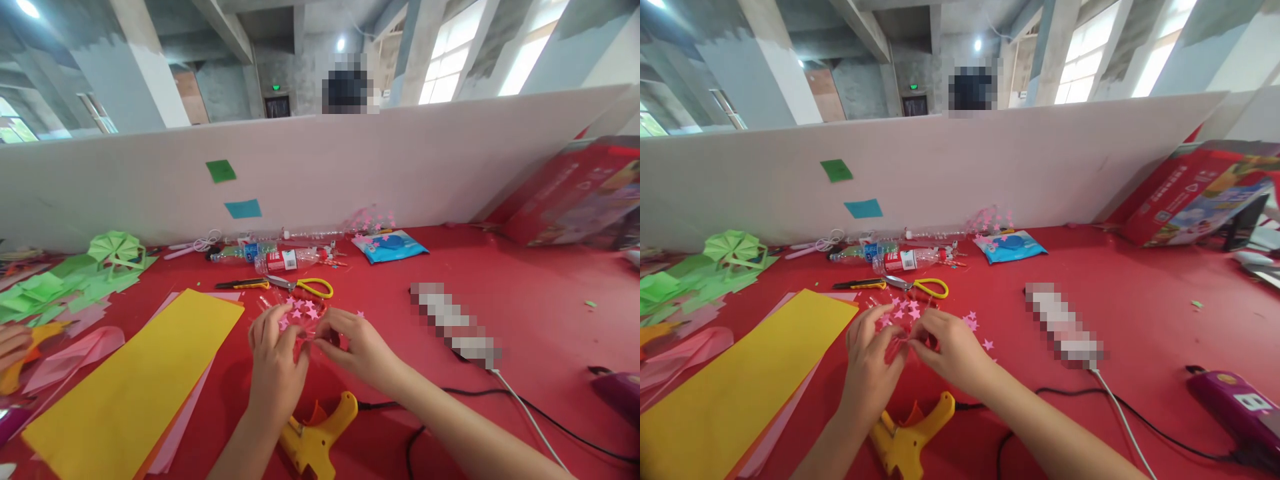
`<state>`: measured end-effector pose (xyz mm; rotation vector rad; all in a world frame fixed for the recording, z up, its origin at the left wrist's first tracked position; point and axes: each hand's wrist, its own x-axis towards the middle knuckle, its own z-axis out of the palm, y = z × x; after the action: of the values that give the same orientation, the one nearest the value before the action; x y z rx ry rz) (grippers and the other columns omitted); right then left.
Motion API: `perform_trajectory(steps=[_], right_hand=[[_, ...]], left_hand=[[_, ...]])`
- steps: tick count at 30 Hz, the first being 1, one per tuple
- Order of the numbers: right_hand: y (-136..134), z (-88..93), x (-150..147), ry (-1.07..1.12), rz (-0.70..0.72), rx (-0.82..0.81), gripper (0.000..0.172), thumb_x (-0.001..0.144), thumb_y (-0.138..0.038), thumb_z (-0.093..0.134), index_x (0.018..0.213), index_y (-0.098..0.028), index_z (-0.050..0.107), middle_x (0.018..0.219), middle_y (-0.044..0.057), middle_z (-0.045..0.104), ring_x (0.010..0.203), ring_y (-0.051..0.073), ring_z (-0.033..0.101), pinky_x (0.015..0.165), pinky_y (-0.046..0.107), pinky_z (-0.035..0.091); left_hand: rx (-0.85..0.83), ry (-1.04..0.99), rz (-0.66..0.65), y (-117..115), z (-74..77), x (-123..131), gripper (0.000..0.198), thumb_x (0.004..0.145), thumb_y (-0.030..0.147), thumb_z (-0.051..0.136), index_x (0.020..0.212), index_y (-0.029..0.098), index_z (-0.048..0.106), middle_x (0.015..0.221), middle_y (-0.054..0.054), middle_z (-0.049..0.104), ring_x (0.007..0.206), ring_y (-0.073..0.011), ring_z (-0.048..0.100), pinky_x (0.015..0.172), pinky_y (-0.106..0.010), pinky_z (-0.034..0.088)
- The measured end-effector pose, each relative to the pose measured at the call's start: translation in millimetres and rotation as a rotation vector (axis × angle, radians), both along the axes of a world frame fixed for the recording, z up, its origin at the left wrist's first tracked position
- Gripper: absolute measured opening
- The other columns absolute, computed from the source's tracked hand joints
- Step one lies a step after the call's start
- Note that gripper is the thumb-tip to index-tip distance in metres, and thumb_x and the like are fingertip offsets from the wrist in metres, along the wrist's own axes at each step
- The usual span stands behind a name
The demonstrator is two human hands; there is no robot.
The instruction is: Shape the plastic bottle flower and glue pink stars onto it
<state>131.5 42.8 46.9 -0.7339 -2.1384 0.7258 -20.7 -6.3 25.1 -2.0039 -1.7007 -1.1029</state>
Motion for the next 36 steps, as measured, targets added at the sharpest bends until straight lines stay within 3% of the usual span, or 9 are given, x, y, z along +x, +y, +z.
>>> perform_trajectory(steps=[6, 17, 36], right_hand=[[1.9, -10.8, -1.7, -0.053, 0.070, 0.307, 0.011, 0.089, -0.014, 0.049, 0.080, -0.018, 0.055, 0.075, 0.003, 0.059, 0.067, 0.014, 0.053, 0.063, 0.025, 0.043], [-2.3, -17.9, 3.7, -0.209, 0.017, 0.760, 0.021, 0.093, -0.012, 0.039, 0.085, -0.014, 0.059, 0.070, 0.005, 0.058, 0.061, 0.016, 0.049, 0.057, 0.029, 0.036], [-2.5, -21.4, 2.0, -0.150, -0.005, 0.656, 0.018, 0.091, -0.010, 0.042, 0.086, -0.014, 0.059, 0.070, 0.005, 0.060, 0.063, 0.016, 0.049, 0.058, 0.028, 0.039]], left_hand=[[0.026, 0.018, -0.058, -1.5, 3.0, -4.6, 0.016, 0.076, 0.005, 0.056, 0.083, 0.019, 0.058, 0.115, -0.013, 0.057, 0.113, -0.0284, 0.049, 0.094, -0.047, 0.042], [0.020, 0.058, -0.112, -4.1, -0.4, -3.5, 0.014, 0.079, 0.008, 0.054, 0.086, 0.020, 0.057, 0.115, -0.012, 0.057, 0.112, -0.0272, 0.050, 0.096, -0.048, 0.040], [-0.012, 0.034, -0.136, -6.5, -0.8, -1.1, 0.022, 0.075, -0.001, 0.053, 0.086, 0.017, 0.055, 0.115, -0.012, 0.056, 0.112, -0.0263, 0.049, 0.097, -0.047, 0.038]])
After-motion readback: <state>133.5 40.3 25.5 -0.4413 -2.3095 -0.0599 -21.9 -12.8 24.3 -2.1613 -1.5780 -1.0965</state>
